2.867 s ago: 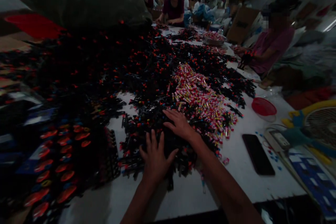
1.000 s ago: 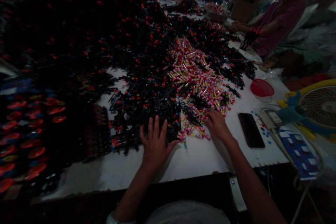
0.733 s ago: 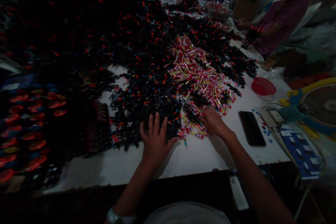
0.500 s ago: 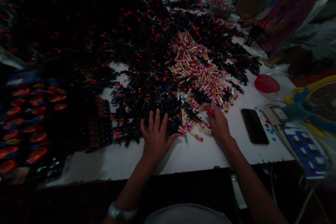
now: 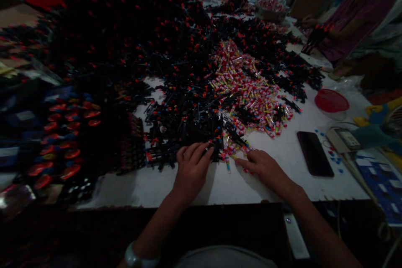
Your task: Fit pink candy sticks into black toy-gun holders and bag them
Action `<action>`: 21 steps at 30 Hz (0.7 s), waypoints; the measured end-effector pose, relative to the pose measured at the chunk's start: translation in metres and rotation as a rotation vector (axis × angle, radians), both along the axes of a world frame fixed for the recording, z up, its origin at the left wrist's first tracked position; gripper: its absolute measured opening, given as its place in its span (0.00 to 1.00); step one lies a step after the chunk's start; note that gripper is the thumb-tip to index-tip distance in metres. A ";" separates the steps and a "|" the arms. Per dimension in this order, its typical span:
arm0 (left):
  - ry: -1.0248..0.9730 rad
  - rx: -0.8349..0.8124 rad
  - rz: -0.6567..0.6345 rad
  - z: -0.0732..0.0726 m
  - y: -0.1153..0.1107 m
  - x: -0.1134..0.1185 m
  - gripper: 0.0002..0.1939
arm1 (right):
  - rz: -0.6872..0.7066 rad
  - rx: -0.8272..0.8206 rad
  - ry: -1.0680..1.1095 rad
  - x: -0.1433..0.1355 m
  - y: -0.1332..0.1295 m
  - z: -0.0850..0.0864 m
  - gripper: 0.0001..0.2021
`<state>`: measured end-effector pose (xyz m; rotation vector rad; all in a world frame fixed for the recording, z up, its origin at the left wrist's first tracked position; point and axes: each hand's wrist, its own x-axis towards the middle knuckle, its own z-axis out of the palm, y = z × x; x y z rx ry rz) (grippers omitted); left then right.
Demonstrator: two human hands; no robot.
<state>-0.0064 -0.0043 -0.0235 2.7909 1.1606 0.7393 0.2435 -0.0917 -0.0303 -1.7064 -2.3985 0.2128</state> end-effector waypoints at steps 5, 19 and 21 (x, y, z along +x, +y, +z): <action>0.120 -0.050 0.016 0.002 0.002 0.014 0.14 | -0.036 0.097 0.006 -0.005 0.009 -0.012 0.12; -0.127 -0.257 0.038 0.017 0.028 0.007 0.06 | -0.646 0.516 0.474 -0.013 -0.039 -0.016 0.11; -0.338 -0.374 0.153 0.019 0.025 0.003 0.09 | -1.037 0.651 0.452 0.004 -0.079 -0.013 0.12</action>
